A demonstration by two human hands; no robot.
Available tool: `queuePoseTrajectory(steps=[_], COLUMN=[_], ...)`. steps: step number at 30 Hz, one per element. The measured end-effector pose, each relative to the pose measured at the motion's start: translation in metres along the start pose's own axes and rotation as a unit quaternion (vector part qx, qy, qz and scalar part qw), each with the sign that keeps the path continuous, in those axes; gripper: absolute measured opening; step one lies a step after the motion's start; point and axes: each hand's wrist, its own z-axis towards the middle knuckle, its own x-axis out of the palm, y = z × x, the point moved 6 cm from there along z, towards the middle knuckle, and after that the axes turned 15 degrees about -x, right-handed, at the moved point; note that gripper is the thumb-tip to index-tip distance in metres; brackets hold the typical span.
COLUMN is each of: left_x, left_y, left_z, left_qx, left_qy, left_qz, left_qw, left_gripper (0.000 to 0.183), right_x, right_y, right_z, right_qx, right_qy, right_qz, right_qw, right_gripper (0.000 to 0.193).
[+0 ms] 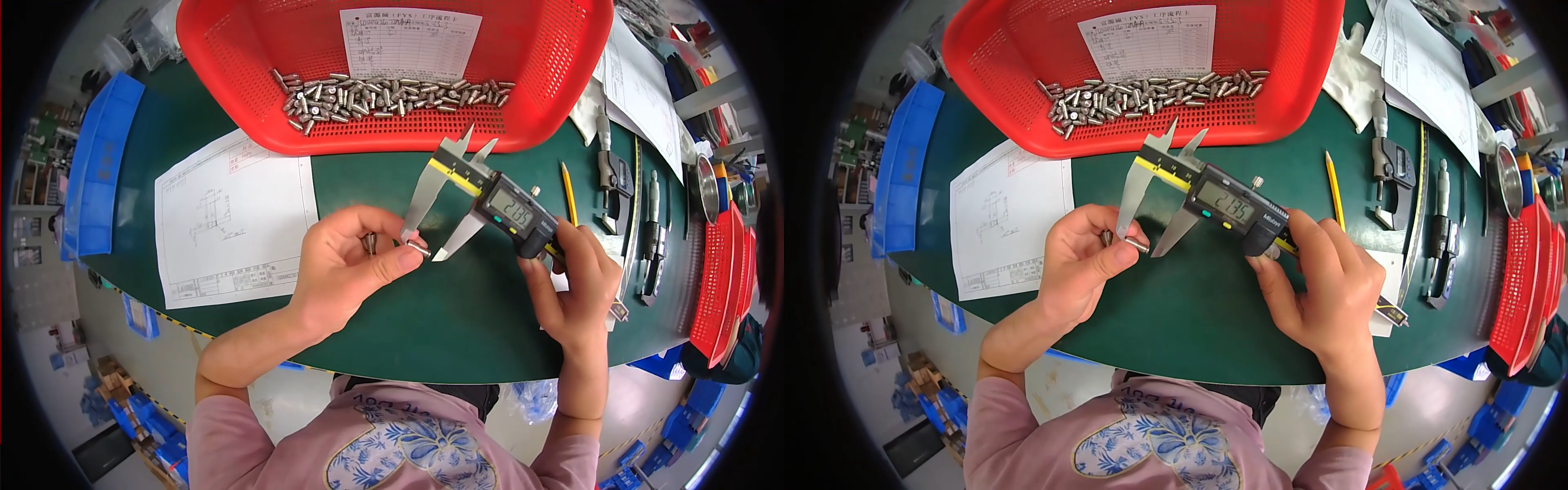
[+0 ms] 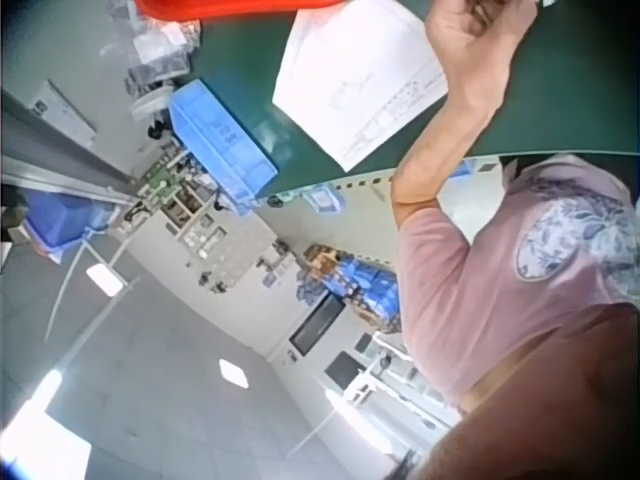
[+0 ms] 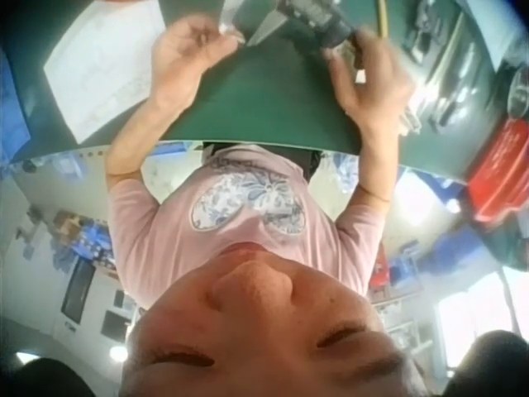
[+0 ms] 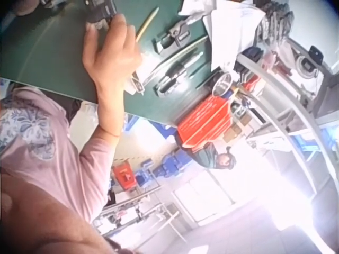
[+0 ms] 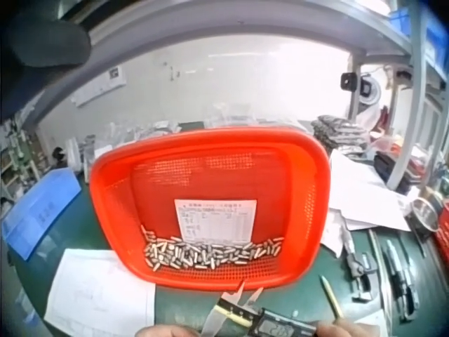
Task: Using a digital caliper to measure the dimensions of small metal components according to a technical specification sheet.
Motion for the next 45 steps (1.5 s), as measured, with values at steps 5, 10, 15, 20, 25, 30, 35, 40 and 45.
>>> queuePoseTrajectory(steps=[5,10,15,20,25,30,35,40,45], left_x=[-0.003,-0.002,0.000,-0.005,-0.006,-0.005,0.002,0.000,0.001], left_y=[0.000,-0.004,0.001,0.001,0.000,0.003,0.004,0.006,0.014], left_z=[-0.001,-0.003,-0.001,0.000,0.001,0.003,0.003,0.002,0.008], left_qx=[0.002,0.006,-0.034,-0.041,-0.069,-0.079,-0.091,-0.105,-0.187], left_qy=[-0.015,-0.035,-0.046,-0.025,-0.022,0.024,0.043,0.052,0.090], left_qz=[0.025,0.035,-0.008,0.015,0.029,-0.001,0.005,0.006,-0.072], left_qw=[1.000,0.999,0.998,0.999,0.997,0.997,0.995,0.993,0.976], left_gripper=[0.016,0.015,0.014,0.014,0.015,0.016,0.017,0.017,0.015], right_x=[-0.001,-0.002,-0.002,-0.002,-0.003,-0.001,0.000,0.003,0.007], right_y=[0.004,0.007,0.011,0.012,0.012,0.009,0.007,0.008,0.006], right_z=[0.001,0.001,0.002,0.003,0.002,0.001,0.001,0.001,0.003], right_qx=[-0.034,-0.057,-0.084,-0.106,-0.100,-0.056,-0.037,-0.043,-0.068], right_qy=[-0.001,0.002,-0.005,0.001,-0.003,0.020,0.034,0.047,0.029], right_qz=[-0.020,-0.055,-0.083,-0.082,-0.094,-0.085,-0.075,-0.074,-0.072], right_qw=[0.999,0.997,0.993,0.991,0.991,0.995,0.996,0.995,0.995], right_gripper=[0.037,0.041,0.040,0.038,0.035,0.031,0.030,0.030,0.033])
